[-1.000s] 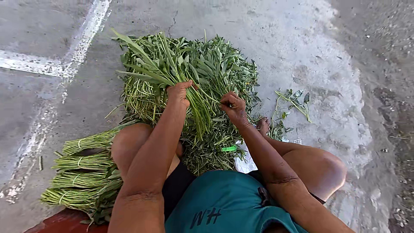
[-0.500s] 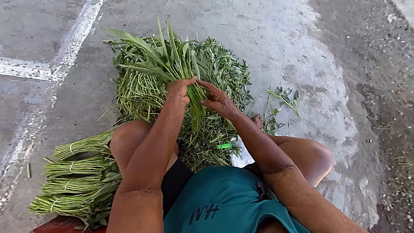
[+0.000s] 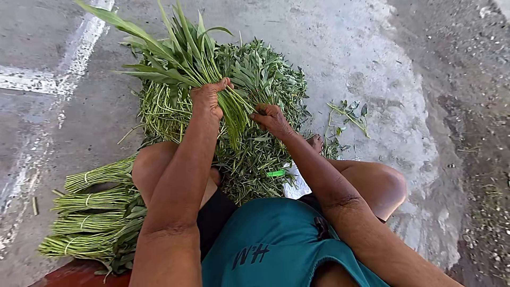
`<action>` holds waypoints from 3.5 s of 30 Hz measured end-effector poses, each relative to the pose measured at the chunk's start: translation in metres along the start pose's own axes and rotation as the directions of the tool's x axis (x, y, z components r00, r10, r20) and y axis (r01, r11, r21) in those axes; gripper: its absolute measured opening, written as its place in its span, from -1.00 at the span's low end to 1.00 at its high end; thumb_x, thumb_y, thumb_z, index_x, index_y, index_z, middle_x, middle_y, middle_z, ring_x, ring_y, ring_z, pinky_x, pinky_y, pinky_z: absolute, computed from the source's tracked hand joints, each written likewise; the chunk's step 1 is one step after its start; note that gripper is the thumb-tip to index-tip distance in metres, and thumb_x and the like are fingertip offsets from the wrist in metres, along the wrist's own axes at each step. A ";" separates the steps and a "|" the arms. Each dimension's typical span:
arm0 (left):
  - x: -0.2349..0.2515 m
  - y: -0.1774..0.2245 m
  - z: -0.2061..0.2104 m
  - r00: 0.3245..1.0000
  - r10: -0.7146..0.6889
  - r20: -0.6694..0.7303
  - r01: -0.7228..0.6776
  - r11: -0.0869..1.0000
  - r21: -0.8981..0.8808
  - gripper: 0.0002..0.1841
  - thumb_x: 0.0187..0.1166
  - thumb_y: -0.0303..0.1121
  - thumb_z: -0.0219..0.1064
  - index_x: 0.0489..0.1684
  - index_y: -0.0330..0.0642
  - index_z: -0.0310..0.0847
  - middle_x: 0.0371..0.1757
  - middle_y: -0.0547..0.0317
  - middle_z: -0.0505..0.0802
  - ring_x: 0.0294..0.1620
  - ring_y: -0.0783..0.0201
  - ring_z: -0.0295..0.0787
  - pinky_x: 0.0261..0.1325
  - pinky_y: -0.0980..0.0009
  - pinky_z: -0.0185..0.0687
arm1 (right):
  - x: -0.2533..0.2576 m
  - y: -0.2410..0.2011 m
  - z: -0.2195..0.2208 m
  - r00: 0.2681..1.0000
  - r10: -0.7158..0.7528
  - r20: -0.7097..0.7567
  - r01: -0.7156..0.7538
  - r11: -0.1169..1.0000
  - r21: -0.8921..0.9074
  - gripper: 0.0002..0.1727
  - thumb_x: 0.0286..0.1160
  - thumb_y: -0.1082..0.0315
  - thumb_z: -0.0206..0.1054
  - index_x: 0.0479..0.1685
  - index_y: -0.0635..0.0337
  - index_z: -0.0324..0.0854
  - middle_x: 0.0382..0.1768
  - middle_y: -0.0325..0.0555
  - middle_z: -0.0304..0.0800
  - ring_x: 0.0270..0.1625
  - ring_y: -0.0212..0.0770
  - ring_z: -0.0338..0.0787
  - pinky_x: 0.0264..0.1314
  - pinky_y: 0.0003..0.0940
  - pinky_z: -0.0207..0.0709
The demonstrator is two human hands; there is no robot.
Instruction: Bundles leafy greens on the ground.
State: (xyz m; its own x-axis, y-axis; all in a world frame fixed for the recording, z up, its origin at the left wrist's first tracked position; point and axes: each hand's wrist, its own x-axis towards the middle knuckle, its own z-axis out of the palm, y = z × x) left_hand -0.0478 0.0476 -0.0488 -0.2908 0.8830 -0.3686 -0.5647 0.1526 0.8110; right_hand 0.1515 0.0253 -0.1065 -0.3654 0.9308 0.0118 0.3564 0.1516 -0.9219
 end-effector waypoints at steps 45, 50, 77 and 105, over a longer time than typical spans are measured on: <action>-0.070 0.050 0.051 0.985 0.106 0.138 -0.136 0.963 0.234 -0.67 0.50 -0.69 0.34 0.16 -0.33 0.40 -0.22 -0.06 0.86 -0.25 0.09 0.93 -0.09 0.22 0.94 | -0.090 0.003 -0.019 0.928 -0.372 -0.014 0.332 0.844 -0.421 -0.84 0.49 0.50 0.32 -0.16 0.32 0.82 -0.22 0.09 0.89 -0.17 0.09 0.89 -0.03 0.11 0.71; -0.073 0.061 0.051 0.977 0.109 0.186 -0.153 0.957 0.245 -0.69 0.54 -0.68 0.31 0.16 -0.32 0.38 -0.23 -0.09 0.85 -0.25 0.07 0.92 -0.10 0.20 0.92 | -0.092 0.019 -0.036 0.956 -0.207 -0.208 0.166 0.966 -0.200 -0.68 0.40 0.55 0.28 0.10 0.37 0.77 0.01 0.18 0.84 -0.12 -0.03 0.85 0.00 -0.07 0.73; -0.083 0.053 0.062 0.978 0.062 0.201 -0.108 0.968 0.225 -0.73 0.58 -0.66 0.27 0.16 -0.29 0.40 -0.19 -0.08 0.85 -0.25 0.10 0.92 -0.11 0.23 0.93 | -0.092 0.036 -0.028 0.996 -0.088 0.017 0.079 0.955 0.286 -0.90 0.49 0.55 0.32 -0.22 0.39 0.75 -0.45 -0.22 0.75 -0.48 -0.52 0.59 -0.37 -0.53 0.50; -0.076 0.037 0.042 0.989 0.108 0.105 -0.125 0.976 0.181 -0.66 0.50 -0.70 0.33 0.19 -0.36 0.41 -0.23 -0.11 0.83 -0.28 0.08 0.90 -0.13 0.21 0.92 | -0.107 0.056 -0.072 0.973 0.197 -0.121 -0.177 0.971 0.160 -0.81 0.55 0.40 0.38 -0.33 0.36 0.75 -0.59 -0.17 0.72 -0.62 -0.38 0.62 -0.48 -0.40 0.59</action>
State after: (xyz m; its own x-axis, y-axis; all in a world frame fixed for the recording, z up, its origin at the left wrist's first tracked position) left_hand -0.0135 0.0049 0.0282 -0.2673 0.9359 -0.2293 -0.3749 0.1182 0.9195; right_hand 0.2724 -0.0417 -0.1317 -0.1809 0.9757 -0.1234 0.2732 -0.0707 -0.9594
